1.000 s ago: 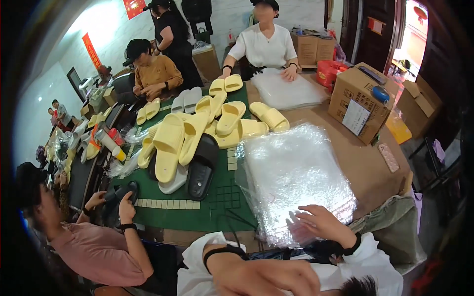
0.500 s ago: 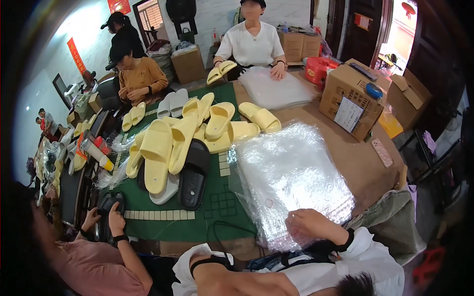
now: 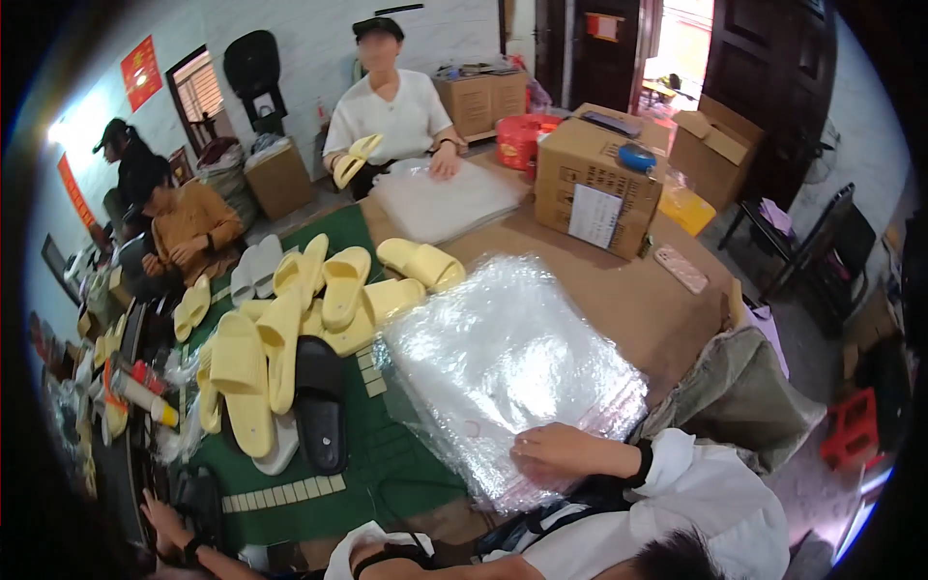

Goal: The recorder is packing slippers and shoes into plastic bags and placing them into a larger transport bag.

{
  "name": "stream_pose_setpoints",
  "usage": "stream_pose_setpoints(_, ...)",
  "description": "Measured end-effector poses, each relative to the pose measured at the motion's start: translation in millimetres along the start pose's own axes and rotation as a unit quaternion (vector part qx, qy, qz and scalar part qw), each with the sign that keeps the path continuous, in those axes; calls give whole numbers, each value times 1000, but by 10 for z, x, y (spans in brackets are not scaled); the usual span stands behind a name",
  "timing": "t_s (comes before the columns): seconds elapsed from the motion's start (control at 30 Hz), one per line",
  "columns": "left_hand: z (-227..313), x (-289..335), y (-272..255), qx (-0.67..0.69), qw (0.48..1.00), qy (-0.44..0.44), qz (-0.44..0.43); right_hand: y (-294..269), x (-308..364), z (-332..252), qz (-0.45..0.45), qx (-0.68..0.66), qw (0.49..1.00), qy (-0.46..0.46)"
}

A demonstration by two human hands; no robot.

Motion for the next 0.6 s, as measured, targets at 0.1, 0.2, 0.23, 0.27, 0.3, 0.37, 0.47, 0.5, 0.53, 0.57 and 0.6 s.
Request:
stream_pose_setpoints(0.1, 109, -30, -207, -112, 993, -23, 11, -26, 28, -11, 18, 2, 1000, -12)
stream_pose_setpoints(0.2, 95, 546, -1387, -542, 757, -233, 280, 26, 111, 177, 48, 21, 999, -2)
stream_pose_setpoints(0.23, 189, 704, -1666, -657, 640, -257, 304, 69, 131, 220, 46, 33, 998, -3)
stream_pose_setpoints(0.27, 386, 948, -1916, -820, 409, -338, 213, 76, 126, 178, 48, 30, 998, -8)
stream_pose_setpoints(0.3, 665, 1494, -2233, -852, 214, -429, 212, 85, 111, 136, 39, 27, 999, 3)
stream_pose_setpoints(0.37, 1406, 2150, -2339, -814, -28, -520, 256, 119, 53, 22, 27, 18, 999, -9)
stream_pose_setpoints(0.47, 1551, 2446, -2648, -791, 14, -552, 265, 220, 60, 118, 20, 12, 1000, -1)
stream_pose_setpoints(0.5, 1566, 2551, -2728, -775, 35, -569, 271, 228, 72, 136, 34, 15, 999, -5)
stream_pose_setpoints(0.53, 1568, 2662, -2825, -760, 57, -586, 276, 215, 88, 146, 50, 20, 999, -7)
stream_pose_setpoints(0.57, 1575, 2792, -2932, -744, 79, -601, 282, 215, 102, 156, 52, 20, 998, -4)
stream_pose_setpoints(0.6, 1712, 2919, -2988, -745, 72, -600, 282, 222, 91, 127, 46, 25, 999, -8)
Point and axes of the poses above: each hand's wrist, its own x-axis away from the middle knuckle, its own y-axis out of the palm, z = x × y, the point moved 10 cm from there along -x, towards the middle knuckle, and after that the axes turned 10 degrees about y, right-handed, at the moved point
